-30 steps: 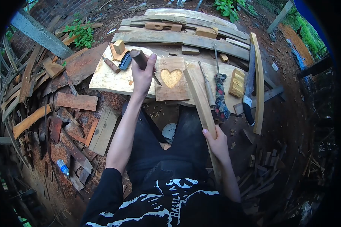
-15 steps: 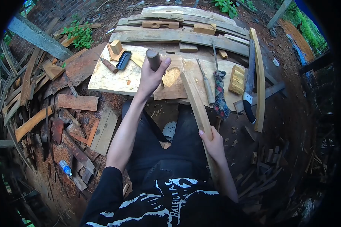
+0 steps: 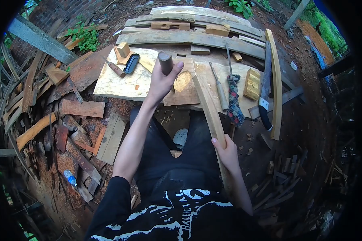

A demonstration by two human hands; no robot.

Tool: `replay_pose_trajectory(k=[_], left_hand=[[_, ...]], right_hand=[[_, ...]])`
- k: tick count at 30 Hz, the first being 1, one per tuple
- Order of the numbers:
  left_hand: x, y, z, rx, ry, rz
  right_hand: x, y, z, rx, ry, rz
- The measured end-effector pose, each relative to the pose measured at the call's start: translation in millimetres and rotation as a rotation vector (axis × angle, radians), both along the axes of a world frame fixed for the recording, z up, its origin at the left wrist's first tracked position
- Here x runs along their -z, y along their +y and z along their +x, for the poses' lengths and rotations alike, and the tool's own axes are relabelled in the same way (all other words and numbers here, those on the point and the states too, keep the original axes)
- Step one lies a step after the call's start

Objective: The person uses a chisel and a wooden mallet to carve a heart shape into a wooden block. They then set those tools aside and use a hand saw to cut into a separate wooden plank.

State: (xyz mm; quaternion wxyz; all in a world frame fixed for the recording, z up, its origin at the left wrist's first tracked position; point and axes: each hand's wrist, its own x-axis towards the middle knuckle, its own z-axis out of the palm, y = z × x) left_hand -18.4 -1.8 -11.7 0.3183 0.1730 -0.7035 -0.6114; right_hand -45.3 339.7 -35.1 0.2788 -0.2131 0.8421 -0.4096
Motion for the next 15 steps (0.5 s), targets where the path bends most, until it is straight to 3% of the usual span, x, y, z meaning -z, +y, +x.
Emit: replay_pose_trajectory(k=[12, 15], left_hand=[[-5.3, 1.2, -0.2, 0.023, -0.082, -0.025], [-2.1, -4.9, -3.2, 0.075, -0.108, -0.181]], right_hand=[[-3.8, -2.3, -2.4, -0.015, -0.025, -0.062], [-17.2, -9.3, -17.2, 0.022, -0.079, -0.308]])
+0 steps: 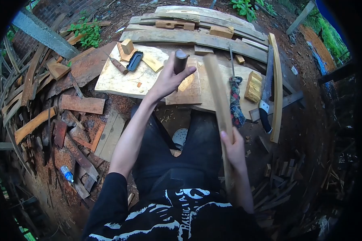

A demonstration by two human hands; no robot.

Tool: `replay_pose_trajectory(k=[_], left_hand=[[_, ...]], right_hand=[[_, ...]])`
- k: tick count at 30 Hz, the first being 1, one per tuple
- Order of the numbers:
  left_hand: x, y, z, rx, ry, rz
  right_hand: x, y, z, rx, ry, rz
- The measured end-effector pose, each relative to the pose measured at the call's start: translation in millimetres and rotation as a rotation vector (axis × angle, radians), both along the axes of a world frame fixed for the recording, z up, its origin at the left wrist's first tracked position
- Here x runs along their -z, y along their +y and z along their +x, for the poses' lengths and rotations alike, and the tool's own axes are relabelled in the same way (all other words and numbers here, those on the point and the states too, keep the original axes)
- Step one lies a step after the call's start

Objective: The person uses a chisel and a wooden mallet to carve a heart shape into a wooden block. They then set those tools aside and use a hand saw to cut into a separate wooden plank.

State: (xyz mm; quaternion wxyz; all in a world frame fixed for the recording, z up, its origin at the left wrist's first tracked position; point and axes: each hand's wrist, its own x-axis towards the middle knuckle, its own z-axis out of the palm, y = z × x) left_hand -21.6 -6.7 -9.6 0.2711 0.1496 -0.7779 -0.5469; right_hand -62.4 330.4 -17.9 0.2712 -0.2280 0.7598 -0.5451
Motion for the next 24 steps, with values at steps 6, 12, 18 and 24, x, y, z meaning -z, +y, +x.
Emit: replay_pose_trajectory(k=[6, 12, 18, 24], left_hand=[[-24.8, 4.2, 5.2, 0.167, 0.001, 0.052], [-6.1, -2.2, -3.2, 0.255, 0.094, -0.039], [-17.1, 4.8, 8.6, 0.224, 0.06, 0.01], [-6.7, 7.7, 4.2, 0.27, 0.101, 0.005]], right_hand=[[-103.5, -31.0, -36.6, -0.065, 0.157, -0.128], [-150.4, -57.6, -52.9, -0.361, 0.447, 0.202], [-163.5, -52.3, -67.4, -0.232, 0.479, 0.056], [-160.6, -57.9, -58.5, -0.276, 0.549, 0.12]])
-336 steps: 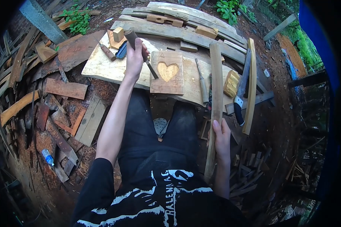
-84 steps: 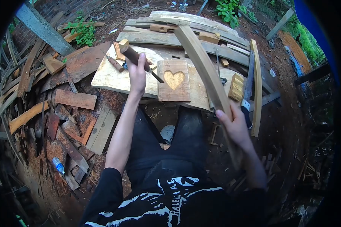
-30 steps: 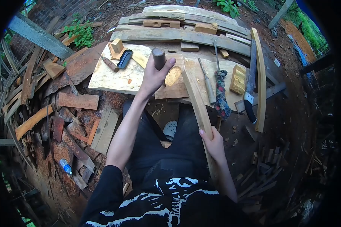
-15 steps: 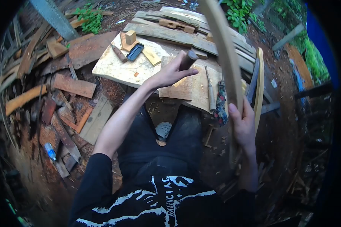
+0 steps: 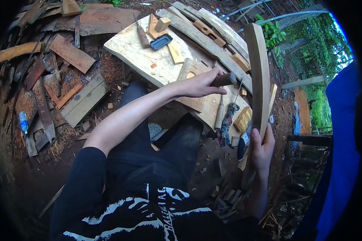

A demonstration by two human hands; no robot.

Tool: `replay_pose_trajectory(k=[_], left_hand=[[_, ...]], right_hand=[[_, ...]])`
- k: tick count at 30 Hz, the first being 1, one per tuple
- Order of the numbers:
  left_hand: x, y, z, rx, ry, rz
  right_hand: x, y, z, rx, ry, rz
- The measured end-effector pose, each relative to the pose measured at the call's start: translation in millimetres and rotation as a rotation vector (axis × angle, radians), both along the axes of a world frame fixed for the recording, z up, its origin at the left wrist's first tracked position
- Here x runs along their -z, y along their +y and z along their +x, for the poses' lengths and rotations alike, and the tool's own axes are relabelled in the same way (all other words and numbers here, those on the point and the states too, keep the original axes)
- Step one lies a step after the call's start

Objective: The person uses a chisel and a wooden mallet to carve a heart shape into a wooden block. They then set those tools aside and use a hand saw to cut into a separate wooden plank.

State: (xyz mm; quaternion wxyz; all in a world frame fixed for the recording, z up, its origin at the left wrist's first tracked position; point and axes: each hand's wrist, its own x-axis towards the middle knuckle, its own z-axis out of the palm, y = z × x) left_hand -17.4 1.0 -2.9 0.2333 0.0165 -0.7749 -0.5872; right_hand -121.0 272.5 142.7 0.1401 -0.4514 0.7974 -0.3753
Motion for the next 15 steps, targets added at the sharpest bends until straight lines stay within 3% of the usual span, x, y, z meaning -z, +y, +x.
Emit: replay_pose_trajectory(k=[6, 8, 11, 13, 14, 15], left_hand=[[-2.0, -5.9, 2.8, -0.008, -0.007, 0.022], [2.5, -7.9, 0.9, -0.017, 0.027, 0.024], [0.4, -11.7, 1.0, -0.058, 0.046, 0.008], [-8.0, -14.6, 6.7, -0.02, -0.105, 0.01], [-8.1, -14.2, 7.6, -0.025, -0.103, 0.015], [-4.9, -14.8, 6.2, -0.034, -0.048, 0.019]], right_hand=[[1.0, -4.2, 5.1, 0.009, -0.026, 0.017], [-6.4, -10.8, 7.4, -0.045, -0.02, 0.245], [-17.4, -11.8, 0.5, 0.029, -0.132, 0.12], [-16.2, -12.7, -9.2, 0.006, -0.214, -0.054], [-19.7, -12.8, -9.8, 0.001, -0.212, -0.049], [-28.9, -17.1, -3.9, -0.023, -0.125, 0.112]])
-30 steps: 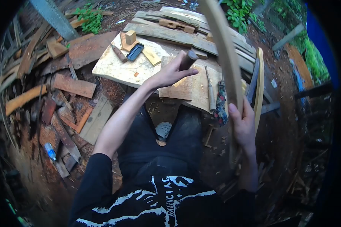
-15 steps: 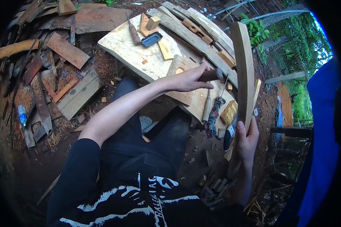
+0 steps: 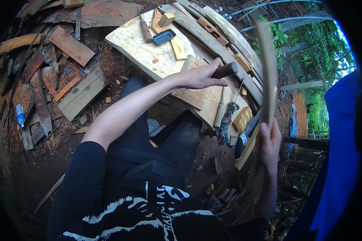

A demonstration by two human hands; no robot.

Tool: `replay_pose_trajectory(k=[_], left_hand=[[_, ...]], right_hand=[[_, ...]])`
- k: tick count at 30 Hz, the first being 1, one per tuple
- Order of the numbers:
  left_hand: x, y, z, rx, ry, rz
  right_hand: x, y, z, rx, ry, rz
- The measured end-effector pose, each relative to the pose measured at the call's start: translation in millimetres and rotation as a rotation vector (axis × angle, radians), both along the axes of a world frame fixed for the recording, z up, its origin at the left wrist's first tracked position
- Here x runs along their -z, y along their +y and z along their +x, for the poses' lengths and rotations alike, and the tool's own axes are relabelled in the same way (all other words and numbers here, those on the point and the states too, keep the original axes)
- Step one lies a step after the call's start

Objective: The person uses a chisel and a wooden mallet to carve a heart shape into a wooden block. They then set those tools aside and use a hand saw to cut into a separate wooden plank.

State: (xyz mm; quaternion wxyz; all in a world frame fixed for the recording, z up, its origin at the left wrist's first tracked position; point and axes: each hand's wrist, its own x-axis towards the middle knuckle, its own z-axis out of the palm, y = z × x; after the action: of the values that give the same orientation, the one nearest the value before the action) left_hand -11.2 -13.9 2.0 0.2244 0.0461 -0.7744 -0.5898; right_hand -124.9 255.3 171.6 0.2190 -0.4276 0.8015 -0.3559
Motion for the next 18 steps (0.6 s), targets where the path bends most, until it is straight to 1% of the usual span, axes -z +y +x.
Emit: replay_pose_trajectory(k=[1, 2, 3, 5, 6, 7, 8, 9, 10, 11, 13, 14, 15, 17, 18], left_hand=[[2.9, -1.0, -1.3, -0.009, 0.054, 0.001], [5.8, -2.2, -2.8, -0.009, 0.057, 0.001], [5.7, -4.5, -3.6, 0.012, 0.041, 0.006], [7.8, -9.9, -3.5, 0.026, 0.025, 0.016], [10.8, -11.4, -5.5, 0.025, 0.025, 0.017], [12.0, -12.0, -7.9, 0.027, 0.026, 0.019], [14.7, -12.5, -12.2, 0.027, 0.03, 0.023], [17.8, -13.5, -16.7, 0.006, 0.142, -0.015], [21.7, -14.7, -19.7, -0.014, 0.253, -0.052], [25.3, -18.0, -22.7, -0.014, 0.258, -0.052], [13.6, -23.7, -16.9, 0.042, -0.016, -0.01], [10.1, -23.7, -13.8, 0.041, -0.014, -0.007], [12.6, -23.6, -14.3, 0.044, 0.019, 0.017], [14.9, -24.3, -15.8, 0.049, 0.055, 0.035], [16.9, -23.5, -15.7, 0.034, 0.08, -0.002]], right_hand=[[-5.4, -3.4, 3.1, -0.038, 0.087, 0.156], [-5.4, -5.4, 2.6, -0.107, 0.148, 0.153], [-7.6, -5.7, 1.3, -0.109, 0.154, 0.152], [-10.7, -5.2, -0.3, -0.053, 0.128, 0.111], [1.1, -4.3, -0.8, -0.036, 0.022, -0.074], [1.0, -3.7, -1.3, -0.036, 0.025, -0.068], [-0.4, -3.6, -2.5, -0.066, 0.097, 0.07], [-2.1, -5.2, -3.0, -0.097, 0.169, 0.204], [-5.7, -9.6, 3.3, -0.13, 0.244, 0.24], [-6.7, -10.0, 5.8, -0.129, 0.248, 0.241], [-8.0, -9.1, 8.9, 0.089, -0.105, 0.082], [7.9, -1.4, -3.4, 0.079, -0.12, -0.061], [6.9, -0.9, -2.3, 0.081, -0.118, -0.055], [3.4, -3.7, 1.4, -0.005, 0.057, 0.122], [-11.5, -12.3, 16.5, -0.051, 0.09, 0.247]])
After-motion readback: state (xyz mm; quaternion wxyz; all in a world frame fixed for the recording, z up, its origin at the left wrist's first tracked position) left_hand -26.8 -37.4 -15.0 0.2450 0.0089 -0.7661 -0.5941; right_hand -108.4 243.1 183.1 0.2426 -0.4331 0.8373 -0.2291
